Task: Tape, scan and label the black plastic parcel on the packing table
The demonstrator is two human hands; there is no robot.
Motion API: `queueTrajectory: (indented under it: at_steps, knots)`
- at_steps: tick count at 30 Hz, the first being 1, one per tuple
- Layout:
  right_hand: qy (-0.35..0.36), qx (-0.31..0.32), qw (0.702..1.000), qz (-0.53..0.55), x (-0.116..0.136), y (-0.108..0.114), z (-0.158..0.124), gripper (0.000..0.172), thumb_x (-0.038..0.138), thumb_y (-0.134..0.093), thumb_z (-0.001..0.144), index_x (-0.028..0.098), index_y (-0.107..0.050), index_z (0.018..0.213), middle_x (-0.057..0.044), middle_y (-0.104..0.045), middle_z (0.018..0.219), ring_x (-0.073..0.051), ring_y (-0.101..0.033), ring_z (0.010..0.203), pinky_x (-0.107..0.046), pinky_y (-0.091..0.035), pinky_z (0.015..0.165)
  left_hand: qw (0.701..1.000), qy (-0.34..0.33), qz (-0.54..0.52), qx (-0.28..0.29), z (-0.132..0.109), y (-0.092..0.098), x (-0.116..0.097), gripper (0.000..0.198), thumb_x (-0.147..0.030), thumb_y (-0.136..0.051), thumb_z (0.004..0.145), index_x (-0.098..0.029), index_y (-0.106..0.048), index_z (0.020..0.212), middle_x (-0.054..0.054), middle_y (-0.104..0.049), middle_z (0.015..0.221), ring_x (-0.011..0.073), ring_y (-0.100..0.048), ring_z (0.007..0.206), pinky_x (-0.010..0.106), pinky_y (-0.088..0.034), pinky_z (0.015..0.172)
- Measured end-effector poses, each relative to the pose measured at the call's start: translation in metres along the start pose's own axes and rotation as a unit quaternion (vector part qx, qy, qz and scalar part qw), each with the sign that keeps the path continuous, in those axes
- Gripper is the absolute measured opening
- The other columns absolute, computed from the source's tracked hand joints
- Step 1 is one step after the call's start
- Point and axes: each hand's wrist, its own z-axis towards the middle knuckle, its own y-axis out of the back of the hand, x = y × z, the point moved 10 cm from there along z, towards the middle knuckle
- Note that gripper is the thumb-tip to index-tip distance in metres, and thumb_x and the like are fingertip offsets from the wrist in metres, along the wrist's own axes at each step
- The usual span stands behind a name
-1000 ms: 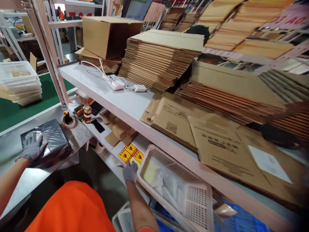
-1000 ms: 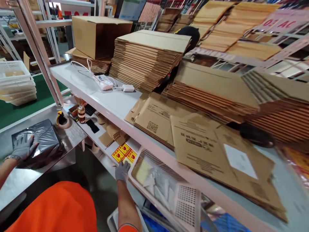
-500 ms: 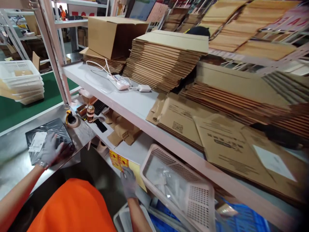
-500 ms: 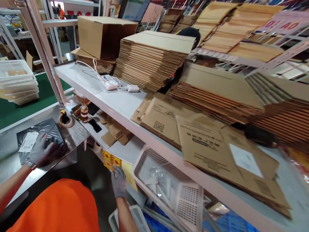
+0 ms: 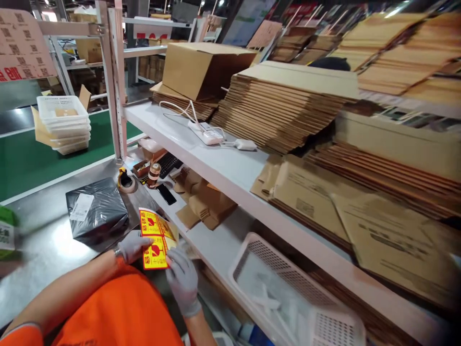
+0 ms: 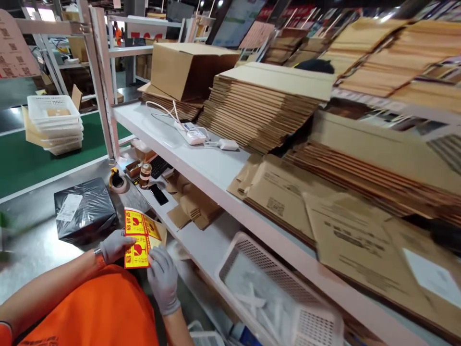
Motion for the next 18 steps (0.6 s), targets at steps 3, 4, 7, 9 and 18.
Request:
queueTrajectory:
  at_steps: [3, 4, 7, 9, 18]
  knots:
    - [-0.018, 0.074, 0.992, 0.1, 0.004, -0.015, 0.009, 0.033, 0.041, -0.072, 0.106, 0.025, -0.072, 0.135, -0.017, -0.079, 0.145, -0.033, -0.075, 0.139, -0.059, -0.07, 0.114, 0.979, -0.068, 0.171, -0.09, -0.008, 0.027, -0.019, 0.038, -0.041, -0.093, 0.068, -0.014, -0.083, 0.091, 0.012, -0.087, 0.092, 0.0302, -0.082, 0.087, 0.044, -0.067, 0.089]
    - [-0.024, 0.091, 0.987, 0.127, 0.004, -0.021, 0.014, 0.045, 0.049, -0.069, 0.108, 0.024, -0.069, 0.145, -0.019, -0.074, 0.153, -0.035, -0.071, 0.146, -0.061, -0.068, 0.117, 0.963, -0.086, 0.233, -0.104, -0.011, 0.031, -0.024, 0.032, -0.04, -0.088, 0.073, -0.014, -0.084, 0.091, 0.01, -0.086, 0.091, 0.0279, -0.081, 0.085, 0.04, -0.065, 0.085]
    - [-0.03, 0.113, 0.984, 0.134, 0.002, -0.039, 0.036, 0.054, 0.035, -0.062, 0.113, 0.029, -0.057, 0.166, -0.017, -0.069, 0.162, -0.032, -0.066, 0.154, -0.057, -0.065, 0.122, 0.902, -0.148, 0.392, -0.101, -0.023, 0.028, -0.042, 0.024, -0.033, -0.072, 0.086, -0.015, -0.086, 0.093, 0.006, -0.086, 0.09, 0.0236, -0.077, 0.086, 0.033, -0.06, 0.082]
    - [-0.007, 0.121, 0.984, 0.131, 0.004, -0.055, 0.054, 0.059, 0.025, -0.061, 0.112, 0.031, -0.054, 0.171, -0.015, -0.069, 0.165, -0.03, -0.066, 0.155, -0.054, -0.064, 0.124, 0.865, -0.183, 0.461, -0.076, -0.031, 0.02, -0.051, 0.026, -0.029, -0.065, 0.09, -0.015, -0.087, 0.095, 0.005, -0.086, 0.09, 0.0221, -0.075, 0.086, 0.031, -0.057, 0.082]
    - [0.052, 0.134, 0.967, 0.209, 0.014, -0.086, 0.088, 0.033, 0.025, -0.066, 0.112, 0.026, -0.077, 0.143, -0.011, -0.089, 0.123, -0.023, -0.088, 0.107, -0.035, -0.076, 0.094, 0.817, -0.247, 0.52, -0.02, -0.055, 0.016, -0.068, 0.022, -0.016, -0.063, 0.088, -0.017, -0.084, 0.094, 0.005, -0.084, 0.094, 0.0192, -0.071, 0.087, 0.028, -0.051, 0.084]
